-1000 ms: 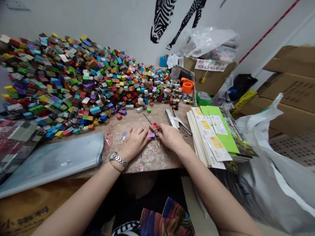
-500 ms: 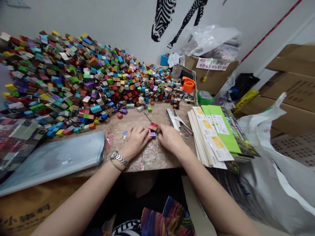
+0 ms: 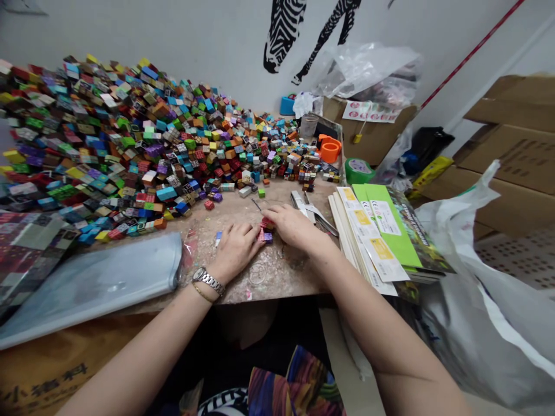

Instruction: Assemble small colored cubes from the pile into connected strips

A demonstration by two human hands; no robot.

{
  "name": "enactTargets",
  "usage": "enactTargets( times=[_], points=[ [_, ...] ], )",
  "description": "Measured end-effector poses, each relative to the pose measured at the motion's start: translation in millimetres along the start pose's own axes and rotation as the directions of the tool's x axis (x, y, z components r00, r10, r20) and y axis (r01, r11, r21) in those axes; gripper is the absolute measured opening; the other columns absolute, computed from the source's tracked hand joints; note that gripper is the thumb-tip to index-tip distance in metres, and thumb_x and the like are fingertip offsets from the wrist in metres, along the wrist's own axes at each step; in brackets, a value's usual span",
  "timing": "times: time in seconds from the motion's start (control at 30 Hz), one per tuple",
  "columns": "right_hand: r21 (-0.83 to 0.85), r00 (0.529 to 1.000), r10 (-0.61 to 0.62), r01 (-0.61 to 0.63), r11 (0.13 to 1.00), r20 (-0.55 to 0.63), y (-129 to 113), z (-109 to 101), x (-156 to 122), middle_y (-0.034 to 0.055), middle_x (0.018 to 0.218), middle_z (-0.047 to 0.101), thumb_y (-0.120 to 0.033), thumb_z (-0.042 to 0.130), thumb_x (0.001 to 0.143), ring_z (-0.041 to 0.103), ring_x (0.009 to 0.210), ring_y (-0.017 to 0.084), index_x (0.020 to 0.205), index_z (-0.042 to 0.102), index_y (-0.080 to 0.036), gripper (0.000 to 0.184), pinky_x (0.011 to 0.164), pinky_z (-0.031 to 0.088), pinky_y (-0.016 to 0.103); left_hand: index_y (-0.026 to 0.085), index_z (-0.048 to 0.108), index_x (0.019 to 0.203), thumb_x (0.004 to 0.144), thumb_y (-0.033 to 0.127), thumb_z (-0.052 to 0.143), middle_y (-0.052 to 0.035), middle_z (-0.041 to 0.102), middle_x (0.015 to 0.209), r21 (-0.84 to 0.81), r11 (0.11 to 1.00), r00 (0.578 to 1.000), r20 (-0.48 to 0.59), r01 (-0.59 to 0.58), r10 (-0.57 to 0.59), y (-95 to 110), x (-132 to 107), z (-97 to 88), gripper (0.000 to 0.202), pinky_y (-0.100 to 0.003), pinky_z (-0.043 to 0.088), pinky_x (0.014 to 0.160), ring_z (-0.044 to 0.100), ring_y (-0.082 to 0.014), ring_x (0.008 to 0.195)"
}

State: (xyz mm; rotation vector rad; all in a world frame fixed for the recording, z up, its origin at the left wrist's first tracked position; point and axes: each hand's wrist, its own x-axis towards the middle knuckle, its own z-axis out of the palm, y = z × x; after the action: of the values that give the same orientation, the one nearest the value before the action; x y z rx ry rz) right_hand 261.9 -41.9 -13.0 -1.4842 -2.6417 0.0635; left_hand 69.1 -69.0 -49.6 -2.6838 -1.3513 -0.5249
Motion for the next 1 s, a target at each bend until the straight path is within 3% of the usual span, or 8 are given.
enactTargets(
  times=[0.1,0.27,0.6,1.0],
  points=[
    [0.016,0.997,-0.004,0.003,1.000,0.072,-0.3,1.2,7.7,0.0104,0.119,0.066,-0.017,0.045,0.095,0.058,0.105,0.022,0.120,0.063,-0.014,0.030,0.095,0.044,0.035,0.022,0.059,0.116,0.099,0.039,0.041,-0.0059,0.063,0.101,0.006,1.000,1.000,-0.004,0.001,-0.001,-0.6,0.0,0.8,0.030,-0.044,0.035,0.098,0.057,-0.0241,0.097],
    [0.068,0.997,0.027,-0.032,0.997,0.069,0.0,1.6,2.7,0.0091,0.107,0.068,-0.022,0.046,0.097,0.060,0.102,0.020,0.109,0.064,-0.015,0.023,0.091,0.044,0.031,0.021,0.059,0.115,0.099,0.040,0.039,-0.0064,0.063,0.100,0.014,1.000,1.000,0.004,-0.009,0.009,-0.3,0.1,0.2,0.032,-0.043,0.036,0.095,0.057,-0.0245,0.097],
    [0.097,0.975,0.144,-0.162,0.982,0.169,-2.6,-7.9,-4.9,0.0103,0.111,0.068,-0.021,0.046,0.096,0.063,0.101,0.020,0.115,0.065,-0.015,0.027,0.086,0.044,0.027,0.022,0.059,0.115,0.099,0.040,0.040,-0.0064,0.063,0.103,0.005,1.000,1.000,0.017,0.001,-0.001,0.5,0.2,-2.9,0.031,-0.042,0.036,0.097,0.057,-0.0237,0.098],
    [0.127,0.988,0.070,-0.088,0.988,0.136,11.9,-3.7,-12.4,0.0096,0.119,0.060,-0.023,0.051,0.094,0.061,0.101,0.019,0.130,0.056,-0.022,0.037,0.084,0.045,0.026,0.021,0.060,0.111,0.098,0.039,0.041,-0.0070,0.063,0.101,-0.012,1.000,1.000,0.009,-0.003,0.003,1.1,0.8,-3.0,0.029,-0.042,0.036,0.097,0.057,-0.0235,0.097]
  ],
)
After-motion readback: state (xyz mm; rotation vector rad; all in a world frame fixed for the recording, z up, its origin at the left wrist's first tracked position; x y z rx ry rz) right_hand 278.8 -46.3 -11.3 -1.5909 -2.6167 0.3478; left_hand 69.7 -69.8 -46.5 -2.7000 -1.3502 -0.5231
